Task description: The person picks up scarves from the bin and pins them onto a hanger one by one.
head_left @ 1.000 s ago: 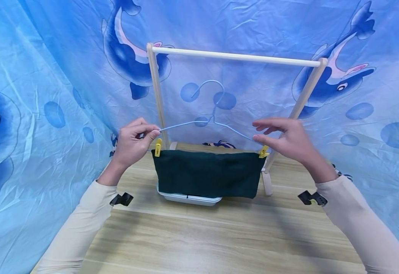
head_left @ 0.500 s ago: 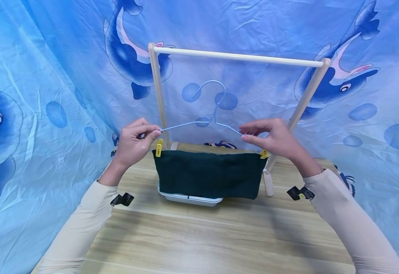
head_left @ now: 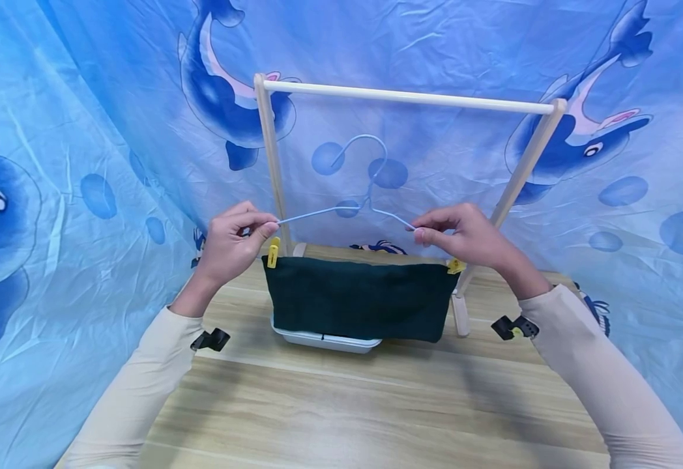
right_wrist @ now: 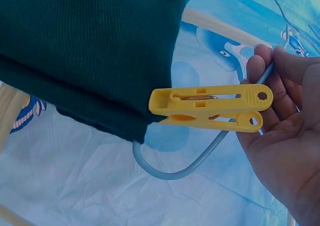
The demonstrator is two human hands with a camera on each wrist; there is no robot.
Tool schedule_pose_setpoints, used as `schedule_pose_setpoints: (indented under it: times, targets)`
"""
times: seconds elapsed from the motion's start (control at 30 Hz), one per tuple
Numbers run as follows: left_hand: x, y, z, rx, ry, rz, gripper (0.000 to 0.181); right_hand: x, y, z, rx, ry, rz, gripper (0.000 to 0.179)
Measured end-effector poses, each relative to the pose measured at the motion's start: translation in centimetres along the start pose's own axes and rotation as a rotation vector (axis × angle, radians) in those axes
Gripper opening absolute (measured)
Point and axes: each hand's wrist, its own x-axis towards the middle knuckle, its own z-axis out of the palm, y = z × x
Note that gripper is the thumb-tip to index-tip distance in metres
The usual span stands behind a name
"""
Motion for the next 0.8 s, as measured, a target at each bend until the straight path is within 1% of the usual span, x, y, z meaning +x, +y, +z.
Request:
schedule_pose_setpoints:
  times: [0.23,0.43,0.57,0.8]
  targets:
    - [-0.02,-0.03,0.13,0.049,-0.041,-0.017,0.004,-0.10,0.13,0.21,0.080,-0.016,0.007,0.012]
    - [0.03,-0.05,0.09,0.060,-0.073,-0.028,0.006,-0.22,0.20,0.34,0.132,-0.023,0.018,0.013]
    - [0.14,-0.02,-0.06,0.084,-0.094,-0.035,0.006,-0.24,0.27,0.32,0.174,-0.028,0.024,0.015]
    - [0.55,0.06,-0.04,0.117,-0.118,-0.056,0.006,-0.33,0.70,0.18,0.247,-0.029,0.000,0.016]
